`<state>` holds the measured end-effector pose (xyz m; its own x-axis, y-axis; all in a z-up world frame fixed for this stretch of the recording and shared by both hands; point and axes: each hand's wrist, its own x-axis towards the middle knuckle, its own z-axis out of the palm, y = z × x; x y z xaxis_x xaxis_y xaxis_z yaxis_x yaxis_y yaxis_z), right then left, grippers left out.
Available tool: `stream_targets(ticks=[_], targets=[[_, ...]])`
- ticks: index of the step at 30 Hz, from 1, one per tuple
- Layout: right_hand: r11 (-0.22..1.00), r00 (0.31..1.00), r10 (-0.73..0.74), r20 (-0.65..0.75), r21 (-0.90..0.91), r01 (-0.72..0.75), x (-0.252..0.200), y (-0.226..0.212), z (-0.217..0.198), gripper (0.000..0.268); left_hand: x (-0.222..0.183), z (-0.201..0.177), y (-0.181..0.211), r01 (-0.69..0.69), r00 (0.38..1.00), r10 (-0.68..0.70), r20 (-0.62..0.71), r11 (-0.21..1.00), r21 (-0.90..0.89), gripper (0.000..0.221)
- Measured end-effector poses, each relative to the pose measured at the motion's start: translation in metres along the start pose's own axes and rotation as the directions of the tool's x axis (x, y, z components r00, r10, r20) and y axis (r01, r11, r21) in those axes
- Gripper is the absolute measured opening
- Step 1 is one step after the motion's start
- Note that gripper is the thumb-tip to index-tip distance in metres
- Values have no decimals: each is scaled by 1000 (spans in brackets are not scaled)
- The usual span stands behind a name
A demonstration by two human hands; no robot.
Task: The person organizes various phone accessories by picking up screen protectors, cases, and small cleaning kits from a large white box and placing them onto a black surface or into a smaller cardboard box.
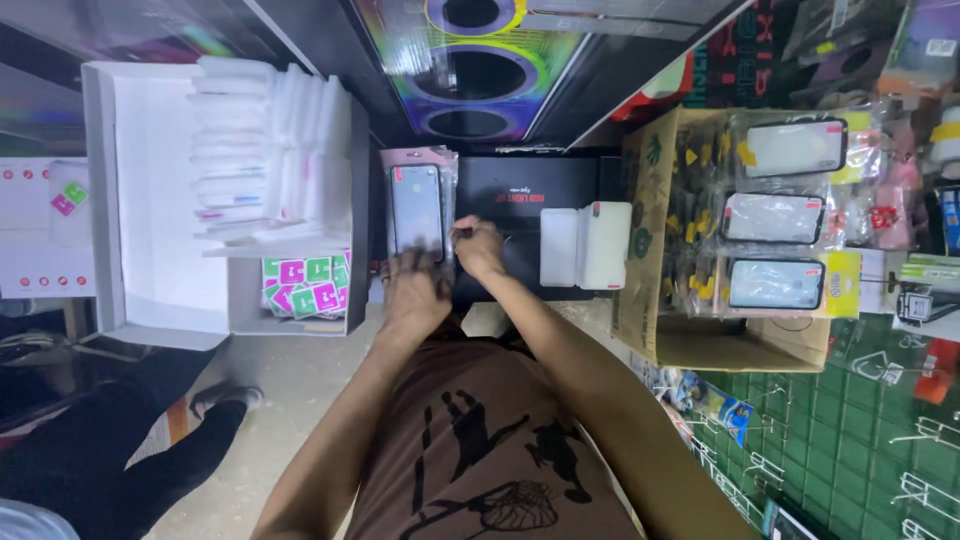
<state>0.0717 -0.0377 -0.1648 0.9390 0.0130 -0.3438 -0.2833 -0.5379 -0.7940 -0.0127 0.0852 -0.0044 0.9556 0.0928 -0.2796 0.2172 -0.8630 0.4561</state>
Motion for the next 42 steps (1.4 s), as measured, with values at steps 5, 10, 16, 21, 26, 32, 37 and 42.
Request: stream_targets(ticks=[5,10,16,21,26,32,37,42], targets=[[994,995,-36,-88,-106,27,5,5,6,15,-5,3,1,-62,997,61,53,998,22,52],[999,997,24,-69,41,-21,-1,-6,2,21,-6,21,-10,-127,991,126,46,992,18,48],[997,997,71,33,13,-72,-12,-16,0,37,-8,18,-13,-163,986,161,-36,985,-50,42],[958,996,-83,19,275,74,-10,-3,-16,22,-14,-12,4,-231,921,121,-371,935,-269,48],[850,991,-118,56,522,72,-35,-27,-96,23,3,1,6,-183,892,-42,-450,876,-446,53],[701,992,-28,123,710,-69,-62,-22,-140,22,41,31,6,207,970,-87,225,-177,-962,43],[837,995,-41,94,547,-18,-84,-27,-148,20,49,21,43,335,941,159,300,-302,-893,31],[850,998,60,1,523,-52,-102,-31,-148,20,48,28,56,283,954,156,257,-177,-943,27]])
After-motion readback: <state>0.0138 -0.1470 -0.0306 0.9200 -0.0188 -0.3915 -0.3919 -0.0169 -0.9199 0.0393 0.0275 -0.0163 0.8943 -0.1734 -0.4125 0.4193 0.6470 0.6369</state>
